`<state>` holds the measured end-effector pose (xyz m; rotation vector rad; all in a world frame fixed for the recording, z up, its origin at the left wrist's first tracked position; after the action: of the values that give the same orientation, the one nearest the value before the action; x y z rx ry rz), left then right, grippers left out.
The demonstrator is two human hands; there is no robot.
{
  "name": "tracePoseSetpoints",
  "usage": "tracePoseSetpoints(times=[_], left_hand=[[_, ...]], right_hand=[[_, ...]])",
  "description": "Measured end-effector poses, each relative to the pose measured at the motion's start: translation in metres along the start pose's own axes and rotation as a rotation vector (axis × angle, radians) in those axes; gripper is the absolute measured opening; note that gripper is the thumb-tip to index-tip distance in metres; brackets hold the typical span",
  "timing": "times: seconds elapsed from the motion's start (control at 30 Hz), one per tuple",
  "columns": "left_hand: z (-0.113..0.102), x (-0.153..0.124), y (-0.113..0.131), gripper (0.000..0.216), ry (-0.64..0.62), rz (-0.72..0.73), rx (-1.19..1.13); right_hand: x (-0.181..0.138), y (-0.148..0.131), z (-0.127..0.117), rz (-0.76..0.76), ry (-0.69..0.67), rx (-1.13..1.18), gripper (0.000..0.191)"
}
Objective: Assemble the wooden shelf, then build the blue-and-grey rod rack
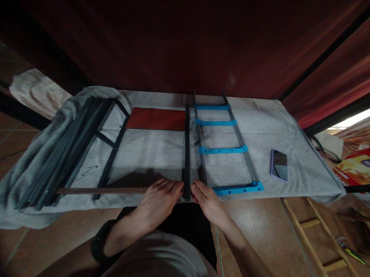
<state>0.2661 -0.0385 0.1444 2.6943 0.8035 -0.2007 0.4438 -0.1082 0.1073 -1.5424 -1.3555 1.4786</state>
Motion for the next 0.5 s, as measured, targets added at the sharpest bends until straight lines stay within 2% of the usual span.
tracePoseSetpoints(times=[0.13,0.3,0.4,0.5], left_hand=[[0.001,-0.006,-0.006,0.021,0.098,-0.025,0.017],[0.010,-0.008,-0.011,0.016,0.156,-0.017,0.051],[0.008,-0.010,-0.007,0.019,0.205,0.009,0.023],[-0.007,-0.028,-0.009,0.028,0.314,0.104,-0.096]], right_hand=[[-0.012,-0.006,-0.001,-0.107,0.104,-0.337,0.025],[-0.010,0.000,-0.001,-0.250,0.163,-0.594,0.026],[-0.006,0.006,-0.004,-0.293,0.120,-0.633,0.029],[-0.007,0.012,-0.008,-0.279,0.116,-0.637,0.029]])
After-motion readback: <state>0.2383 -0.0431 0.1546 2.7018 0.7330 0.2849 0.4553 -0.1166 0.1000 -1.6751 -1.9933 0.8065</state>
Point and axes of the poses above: each hand's wrist, its own x-axis towards the middle knuckle, its own z-axis out of the palm, y = z × x, the point moved 1 cm from there along x, towards the middle knuckle, and after that the axes turned 15 degrees about -y, right-handed, at the moved point
